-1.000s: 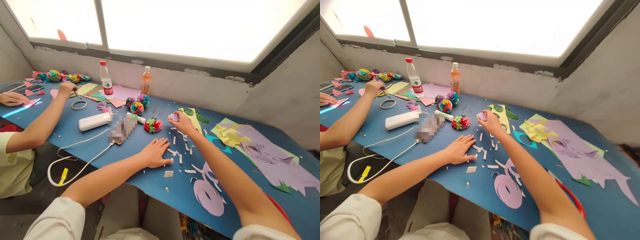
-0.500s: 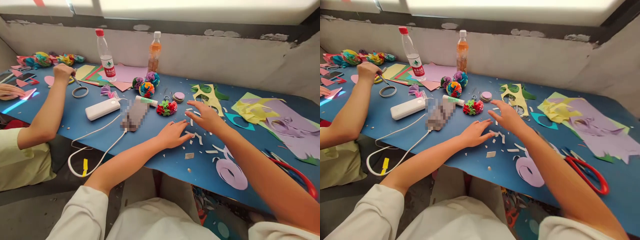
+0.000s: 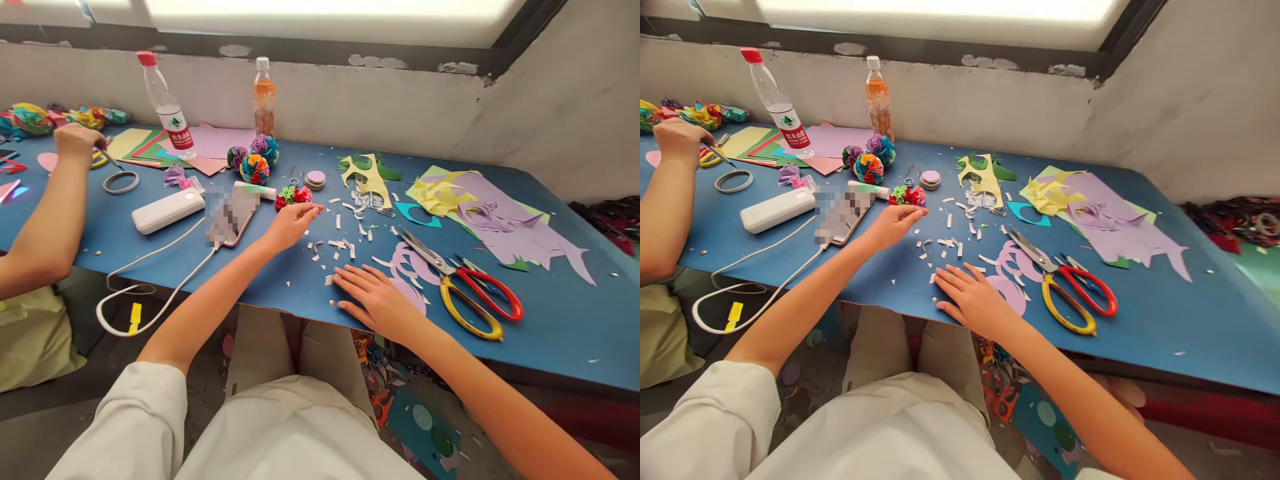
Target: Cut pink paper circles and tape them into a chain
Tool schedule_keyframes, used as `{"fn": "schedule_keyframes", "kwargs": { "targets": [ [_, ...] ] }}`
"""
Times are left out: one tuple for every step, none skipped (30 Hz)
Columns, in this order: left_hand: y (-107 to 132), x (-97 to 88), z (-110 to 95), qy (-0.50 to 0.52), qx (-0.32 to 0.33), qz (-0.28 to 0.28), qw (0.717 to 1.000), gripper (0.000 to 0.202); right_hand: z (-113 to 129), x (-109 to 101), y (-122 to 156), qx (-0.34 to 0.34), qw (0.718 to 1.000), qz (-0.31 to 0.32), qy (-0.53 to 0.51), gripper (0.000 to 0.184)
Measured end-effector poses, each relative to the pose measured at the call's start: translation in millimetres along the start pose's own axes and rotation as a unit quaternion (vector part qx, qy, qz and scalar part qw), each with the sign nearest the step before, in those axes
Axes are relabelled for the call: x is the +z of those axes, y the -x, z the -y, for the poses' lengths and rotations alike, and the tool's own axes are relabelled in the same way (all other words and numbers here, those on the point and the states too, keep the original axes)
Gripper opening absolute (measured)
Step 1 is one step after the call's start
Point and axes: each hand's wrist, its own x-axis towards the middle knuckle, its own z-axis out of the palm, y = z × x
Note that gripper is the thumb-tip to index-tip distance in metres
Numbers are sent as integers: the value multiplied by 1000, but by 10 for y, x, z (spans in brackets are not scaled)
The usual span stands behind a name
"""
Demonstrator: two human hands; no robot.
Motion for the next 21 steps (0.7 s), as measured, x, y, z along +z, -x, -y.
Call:
{"fn": "schedule_keyframes", "kwargs": {
  "targets": [
    [70, -45, -46, -54, 10, 23, 998, 41, 28, 9, -8, -21, 1000, 10, 3, 44],
    [160, -84, -87, -113, 26, 57, 992, 45, 42, 12, -1, -34, 999, 18, 3, 44],
    [264, -115, -118, -172, 44, 99, 979, 48, 42, 10, 22, -41, 999, 22, 1, 44],
    [375, -138, -137, -226, 63, 135, 963, 52, 34, 7, 60, -40, 999, 20, 1, 44],
    [485, -153, -141, -272, 82, 165, 944, 54, 21, 2, 110, -34, 999, 13, 5, 43],
    [587, -159, -131, -309, 97, 189, 927, 54, 8, -1, 168, -26, 1000, 0, 12, 42],
    [673, -159, -111, -337, 108, 203, 913, 55, -2, -1, 231, -19, 1000, -16, 20, 41],
    [739, -152, -84, -357, 109, 212, 903, 57, -7, 4, 296, -14, 999, -34, 28, 40],
    [784, -142, -54, -372, 102, 216, 897, 62, -6, 15, 360, -13, 998, -57, 38, 38],
    [808, -128, -26, -384, 90, 217, 893, 70, 1, 31, 422, -16, 995, -82, 47, 35],
    [814, -111, -3, -393, 74, 218, 890, 79, 13, 51, 480, -24, 993, -106, 54, 33],
    [806, -91, 14, -401, 58, 220, 887, 89, 30, 74, 533, -34, 989, -128, 59, 30],
    [789, -69, 23, -408, 45, 223, 884, 97, 51, 97, 582, -46, 986, -151, 60, 26],
    [766, -44, 26, -413, 34, 226, 881, 102, 74, 117, 624, -58, 982, -173, 55, 23],
    [743, -16, 24, -418, 27, 228, 879, 106, 98, 133, 659, -66, 979, -189, 46, 21],
    [720, 14, 18, -423, 20, 227, 877, 107, 122, 142, 685, -67, 977, -201, 33, 21],
    [698, 45, 11, -428, 12, 220, 877, 108, 142, 143, 701, -60, 976, -210, 20, 22],
    [676, 78, 4, -433, 2, 209, 877, 109, 157, 138, 707, -47, 976, -212, 9, 24],
    [652, 112, -1, -439, -12, 195, 877, 110, 164, 127, 704, -30, 978, -206, 5, 26],
    [623, 146, -5, -446, -29, 180, 877, 111, 163, 112, 692, -14, 982, -191, 8, 29],
    [588, 180, -7, -451, -46, 165, 876, 112, 153, 97, 675, -5, 985, -174, 17, 32]
  ]
}}
